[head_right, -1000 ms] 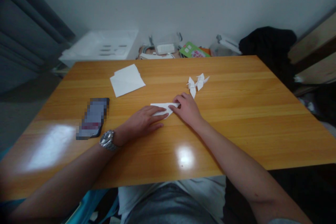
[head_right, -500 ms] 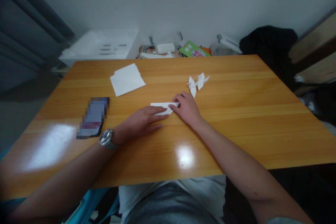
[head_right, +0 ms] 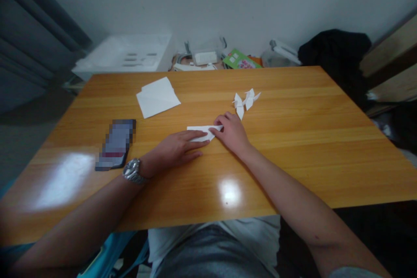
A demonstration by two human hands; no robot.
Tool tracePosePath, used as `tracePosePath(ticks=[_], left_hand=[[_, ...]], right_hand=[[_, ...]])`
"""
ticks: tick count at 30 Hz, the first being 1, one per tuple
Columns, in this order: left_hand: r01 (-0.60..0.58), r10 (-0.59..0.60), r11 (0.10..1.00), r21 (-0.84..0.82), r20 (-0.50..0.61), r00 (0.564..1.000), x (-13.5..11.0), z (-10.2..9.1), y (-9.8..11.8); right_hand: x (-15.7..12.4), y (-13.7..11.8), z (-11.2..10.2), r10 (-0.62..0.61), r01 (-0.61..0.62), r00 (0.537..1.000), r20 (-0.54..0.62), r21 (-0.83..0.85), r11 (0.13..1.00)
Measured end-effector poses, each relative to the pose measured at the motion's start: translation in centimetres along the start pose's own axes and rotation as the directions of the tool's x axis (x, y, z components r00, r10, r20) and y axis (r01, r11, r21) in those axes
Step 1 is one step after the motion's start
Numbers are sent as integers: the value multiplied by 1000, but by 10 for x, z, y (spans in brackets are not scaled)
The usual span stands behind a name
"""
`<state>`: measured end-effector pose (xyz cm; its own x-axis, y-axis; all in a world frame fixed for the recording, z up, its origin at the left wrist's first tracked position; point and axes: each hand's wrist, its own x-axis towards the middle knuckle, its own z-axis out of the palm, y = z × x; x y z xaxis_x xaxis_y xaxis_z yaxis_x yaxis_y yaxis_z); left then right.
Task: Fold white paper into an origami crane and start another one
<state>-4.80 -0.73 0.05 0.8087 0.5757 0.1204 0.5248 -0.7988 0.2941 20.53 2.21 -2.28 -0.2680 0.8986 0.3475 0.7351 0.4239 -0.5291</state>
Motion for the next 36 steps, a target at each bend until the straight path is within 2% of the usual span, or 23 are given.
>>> tracePosePath(ticks=[15, 22, 36], left_hand=[[15, -14, 1000, -3, 28, 1000, 3, -4, 3], [-4, 2, 999, -53, -37, 999, 5, -4, 1], [-49, 49, 999, -15, 16, 999, 3, -5, -4]], right_hand=[[1, -1, 1, 14, -14, 1000, 2, -14, 1000], [1, 0, 1, 10, -10, 1000, -1, -15, 1000], [2, 2, 3, 9, -9, 1000, -1, -7, 1000]])
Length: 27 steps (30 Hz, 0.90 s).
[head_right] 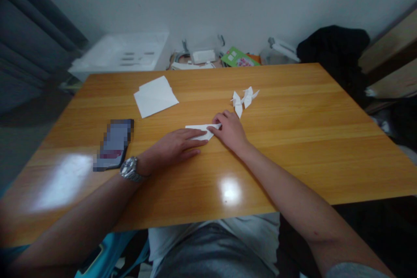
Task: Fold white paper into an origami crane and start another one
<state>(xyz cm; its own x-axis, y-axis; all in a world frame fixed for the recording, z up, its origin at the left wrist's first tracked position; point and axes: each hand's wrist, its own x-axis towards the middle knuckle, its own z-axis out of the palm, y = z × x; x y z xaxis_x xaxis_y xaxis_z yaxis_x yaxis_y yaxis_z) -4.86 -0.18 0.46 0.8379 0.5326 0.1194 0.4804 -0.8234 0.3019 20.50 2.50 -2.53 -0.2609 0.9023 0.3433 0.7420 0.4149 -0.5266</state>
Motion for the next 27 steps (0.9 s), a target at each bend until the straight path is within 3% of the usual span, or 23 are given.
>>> tracePosePath(ticks=[27], left_hand=[[-98, 97, 992, -77, -11, 995, -3, -4, -8]], right_hand=[[0, 1, 0, 18, -18, 1000, 3, 32, 999]])
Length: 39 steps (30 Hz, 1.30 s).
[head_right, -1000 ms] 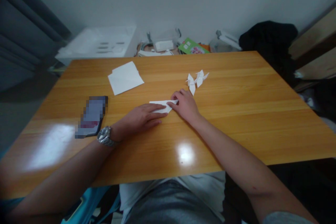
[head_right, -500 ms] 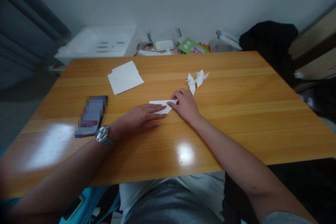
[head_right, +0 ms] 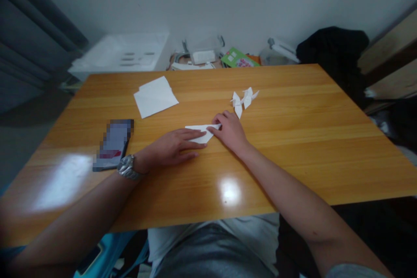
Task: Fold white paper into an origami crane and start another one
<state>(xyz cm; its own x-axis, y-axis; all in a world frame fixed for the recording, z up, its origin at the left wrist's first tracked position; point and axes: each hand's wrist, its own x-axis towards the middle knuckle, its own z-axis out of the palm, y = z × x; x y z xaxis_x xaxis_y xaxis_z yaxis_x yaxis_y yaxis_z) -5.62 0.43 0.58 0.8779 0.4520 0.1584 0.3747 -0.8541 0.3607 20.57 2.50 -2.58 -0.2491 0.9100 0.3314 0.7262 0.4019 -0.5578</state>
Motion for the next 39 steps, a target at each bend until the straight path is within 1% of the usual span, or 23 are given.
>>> tracePosePath(ticks=[4, 8, 12, 15, 17, 19, 20, 22, 25, 26, 28, 31, 39], left_hand=[[33, -33, 999, -18, 9, 999, 0, -1, 4], [80, -80, 997, 5, 19, 997, 0, 0, 7], [72, -72, 997, 27, 5, 997, 1, 2, 7], [79, -78, 996, 45, -12, 997, 1, 4, 7], [114, -113, 991, 64, -18, 993, 0, 4, 7], [157, -156, 984, 79, -23, 988, -1, 5, 7], [171, -169, 982, 84, -23, 985, -1, 5, 7], [184, -182, 979, 92, -22, 983, -2, 5, 7], [183, -182, 978, 97, -25, 983, -2, 5, 7], [180, -179, 979, 95, -28, 984, -1, 5, 7], [177, -175, 980, 92, -30, 984, -1, 5, 7], [187, -185, 978, 97, -30, 982, -1, 6, 7], [206, -206, 974, 89, -14, 978, 1, 4, 10]], right_hand=[[0, -1, -1, 1, -1, 1000, 4, -7, 1000], [0, 0, 0, -14, 14, 1000, -7, -11, 1000], [-1, 0, 1, -27, 27, 999, -17, -1, 1000], [-2, -3, -2, -43, 45, 998, -49, 21, 999], [-3, -6, -6, -62, 64, 994, -87, 29, 998], [-4, -8, -12, -105, 107, 989, -106, 7, 994], [-5, -8, -16, -137, 137, 987, -84, -7, 991], [-7, -9, -23, -204, 204, 979, 0, -26, 979], [-10, -8, -31, -301, 306, 940, 159, -7, 952], [-10, -8, -33, -319, 326, 924, 212, 3, 945], [-11, -6, -35, -338, 347, 899, 280, 16, 938], [-11, -5, -35, -341, 357, 884, 319, 10, 934], [-10, -1, -36, -339, 366, 870, 359, -8, 931]])
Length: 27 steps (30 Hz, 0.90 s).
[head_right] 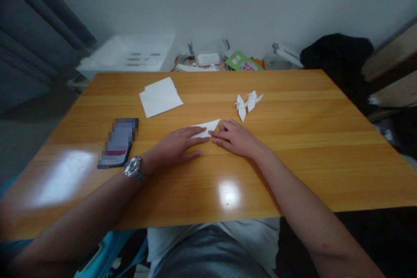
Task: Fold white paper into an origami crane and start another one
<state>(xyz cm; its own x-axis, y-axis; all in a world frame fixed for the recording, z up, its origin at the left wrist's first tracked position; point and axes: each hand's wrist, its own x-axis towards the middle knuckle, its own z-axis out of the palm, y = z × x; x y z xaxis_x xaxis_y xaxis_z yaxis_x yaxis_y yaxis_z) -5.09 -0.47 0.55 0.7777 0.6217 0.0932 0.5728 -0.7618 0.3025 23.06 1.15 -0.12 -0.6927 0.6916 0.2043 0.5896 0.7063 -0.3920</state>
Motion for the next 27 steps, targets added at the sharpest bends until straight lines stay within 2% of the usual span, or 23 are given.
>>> tracePosePath(ticks=[12, 18, 27], left_hand=[[0, 0, 1000, 4, -14, 1000, -1, 2, -1], [0, 0, 1000, 1, -1, 1000, -1, 0, 0], [14, -14, 1000, 4, 10, 1000, 0, 1, 0]], right_hand=[[-6, 7, -4, 108, -102, 993, 51, -102, 990], [-7, 19, -2, 194, -195, 981, -24, -162, 967], [-5, 28, 3, 225, -240, 970, -91, -225, 944]])
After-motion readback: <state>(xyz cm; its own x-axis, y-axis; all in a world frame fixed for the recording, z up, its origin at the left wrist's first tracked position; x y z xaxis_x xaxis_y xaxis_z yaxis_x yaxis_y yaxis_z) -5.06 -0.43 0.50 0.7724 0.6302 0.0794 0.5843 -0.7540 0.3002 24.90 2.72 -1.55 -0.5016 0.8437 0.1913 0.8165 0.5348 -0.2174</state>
